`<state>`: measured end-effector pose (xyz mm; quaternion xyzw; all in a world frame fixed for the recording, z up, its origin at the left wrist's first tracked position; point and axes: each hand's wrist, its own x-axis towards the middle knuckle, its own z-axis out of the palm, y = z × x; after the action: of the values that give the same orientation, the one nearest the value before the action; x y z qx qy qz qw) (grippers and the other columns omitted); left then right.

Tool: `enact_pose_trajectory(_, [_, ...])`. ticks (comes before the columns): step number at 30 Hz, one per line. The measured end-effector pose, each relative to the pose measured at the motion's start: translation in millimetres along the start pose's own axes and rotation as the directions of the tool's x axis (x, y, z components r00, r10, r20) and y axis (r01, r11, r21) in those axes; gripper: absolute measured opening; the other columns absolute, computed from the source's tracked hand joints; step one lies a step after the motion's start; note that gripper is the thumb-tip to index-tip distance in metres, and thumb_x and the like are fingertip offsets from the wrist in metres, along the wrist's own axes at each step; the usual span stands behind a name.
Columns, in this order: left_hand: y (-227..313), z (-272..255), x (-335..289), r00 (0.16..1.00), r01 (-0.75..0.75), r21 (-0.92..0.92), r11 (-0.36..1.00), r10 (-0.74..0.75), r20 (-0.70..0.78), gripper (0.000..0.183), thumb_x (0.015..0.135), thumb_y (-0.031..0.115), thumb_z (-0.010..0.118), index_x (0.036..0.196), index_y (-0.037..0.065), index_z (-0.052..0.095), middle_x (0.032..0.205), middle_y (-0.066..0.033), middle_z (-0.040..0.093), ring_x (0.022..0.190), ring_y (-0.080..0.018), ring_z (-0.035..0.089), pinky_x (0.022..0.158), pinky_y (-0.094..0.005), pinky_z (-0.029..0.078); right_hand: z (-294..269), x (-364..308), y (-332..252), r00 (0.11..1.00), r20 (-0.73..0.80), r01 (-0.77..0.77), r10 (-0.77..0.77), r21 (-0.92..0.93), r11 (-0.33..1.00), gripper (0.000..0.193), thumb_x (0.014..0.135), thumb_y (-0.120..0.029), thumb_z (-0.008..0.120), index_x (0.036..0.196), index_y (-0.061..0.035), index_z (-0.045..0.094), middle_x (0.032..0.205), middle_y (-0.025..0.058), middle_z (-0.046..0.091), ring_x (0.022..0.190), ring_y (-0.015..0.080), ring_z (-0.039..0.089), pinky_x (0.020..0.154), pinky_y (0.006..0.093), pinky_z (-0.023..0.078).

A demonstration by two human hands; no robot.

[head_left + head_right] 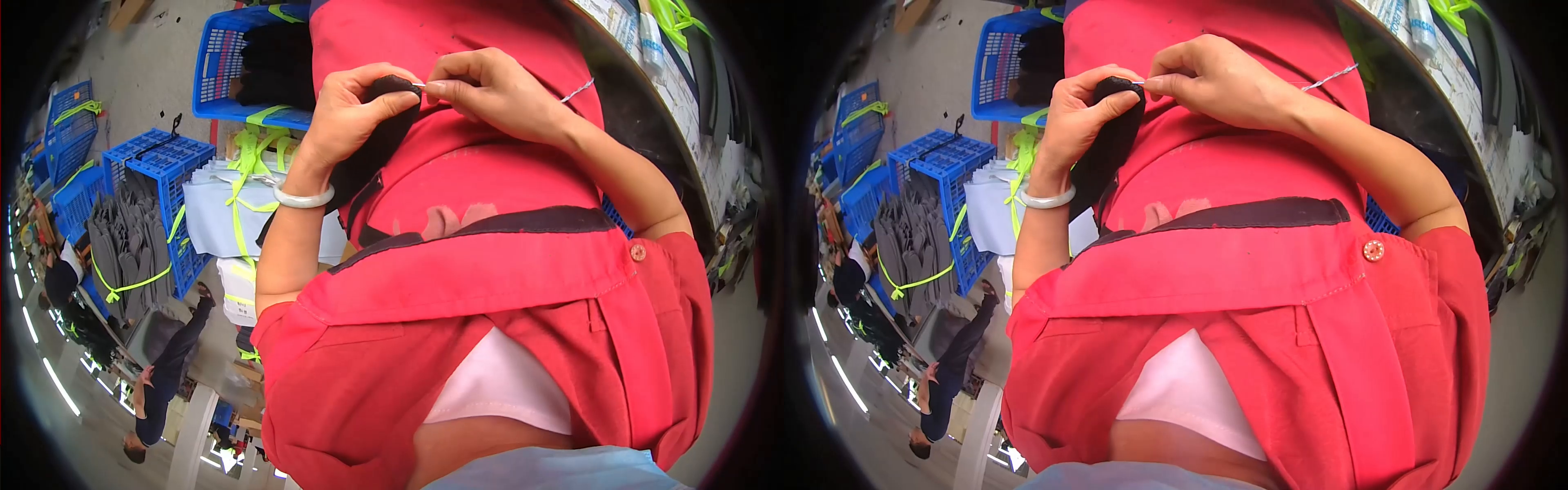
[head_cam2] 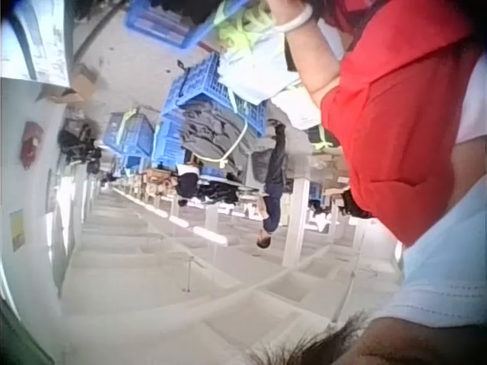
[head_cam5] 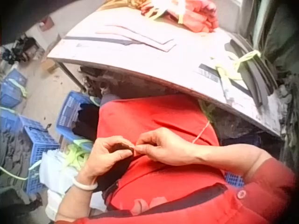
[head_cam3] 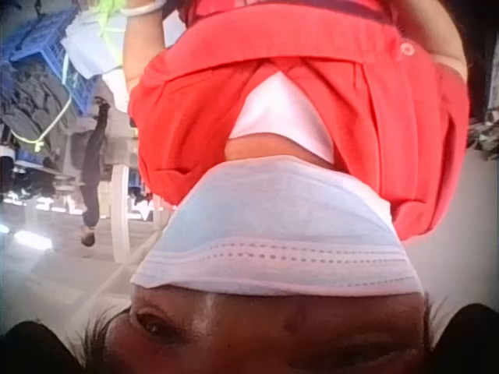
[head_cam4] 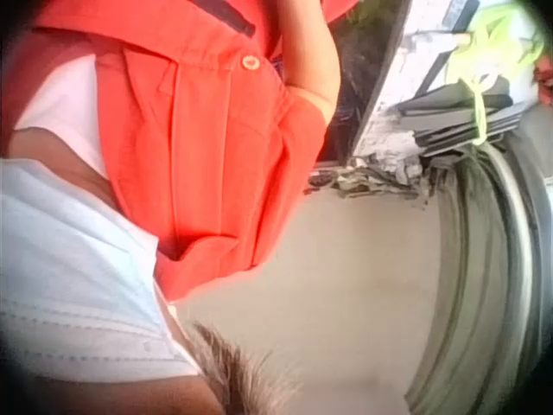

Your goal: Inspecting and assembling padded shoulder straps by stacking components and using a pin to secure them in a factory setting.

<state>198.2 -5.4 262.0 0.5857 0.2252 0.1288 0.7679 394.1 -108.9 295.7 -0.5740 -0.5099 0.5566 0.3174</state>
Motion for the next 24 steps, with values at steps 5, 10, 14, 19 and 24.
enact_pose_trajectory(5, [-6.3,0.7,3.8,0.998,-0.058,-0.187,0.981,0.051,-0.040,0.015,0.085,0.006,0.070,0.098,-0.001,0.067,0.090,-0.0027,0.068,0.081,-0.0087,0.061,0.076,-0.0215,0.049,0.9,0.2,9.3,0.971,0.225,-0.220,0.082,0.707,0.672,0.020,0.097,-0.022,0.056,0.092,-0.0030,0.062,0.056,-0.0054,0.041,0.046,0.0014,0.030,0.041,0.0189,0.021])
enact_pose_trajectory(10, [-2.9,-2.7,11.6,0.996,0.049,-0.189,0.981,-0.061,-0.060,0.020,0.085,0.007,0.071,0.103,0.000,0.067,0.090,-0.0014,0.068,0.082,-0.0080,0.062,0.076,-0.0212,0.049,-20.2,16.7,17.9,1.000,0.013,-0.028,0.027,0.164,0.986,0.022,0.096,-0.023,0.056,0.092,-0.0035,0.065,0.060,-0.0045,0.046,0.052,0.0019,0.036,0.046,0.0191,0.028])
enact_pose_trajectory(14, [-6.3,-12.5,8.9,0.993,0.017,-0.208,0.978,-0.040,-0.109,0.021,0.087,0.005,0.066,0.108,-0.001,0.065,0.092,-0.0034,0.067,0.084,-0.0093,0.062,0.079,-0.0219,0.049,-23.8,7.3,4.3,0.995,-0.039,-0.080,0.089,0.179,0.981,0.024,0.096,-0.023,0.055,0.093,-0.0023,0.066,0.062,-0.0039,0.048,0.057,0.0024,0.041,0.051,0.0197,0.033])
enact_pose_trajectory(19, [-0.6,-7.7,12.8,0.995,0.010,-0.232,0.973,-0.032,-0.093,0.019,0.085,0.007,0.070,0.103,0.000,0.067,0.091,-0.0026,0.068,0.083,-0.0094,0.062,0.078,-0.0215,0.049,-11.0,7.8,5.0,0.998,-0.062,0.005,0.005,0.160,0.987,0.024,0.097,-0.025,0.056,0.091,-0.0025,0.064,0.060,-0.0072,0.044,0.053,0.0000,0.037,0.047,0.0180,0.028])
enact_pose_trajectory(24, [-4.4,-3.4,16.9,0.997,-0.028,-0.200,0.979,0.014,-0.071,0.018,0.085,0.005,0.070,0.102,-0.001,0.067,0.091,-0.0035,0.068,0.083,-0.0097,0.062,0.078,-0.0220,0.050,-11.1,12.6,1.9,0.999,-0.025,-0.035,0.041,0.198,0.980,0.026,0.096,-0.024,0.057,0.092,0.0005,0.064,0.063,-0.0040,0.048,0.055,0.0034,0.040,0.049,0.0208,0.033])
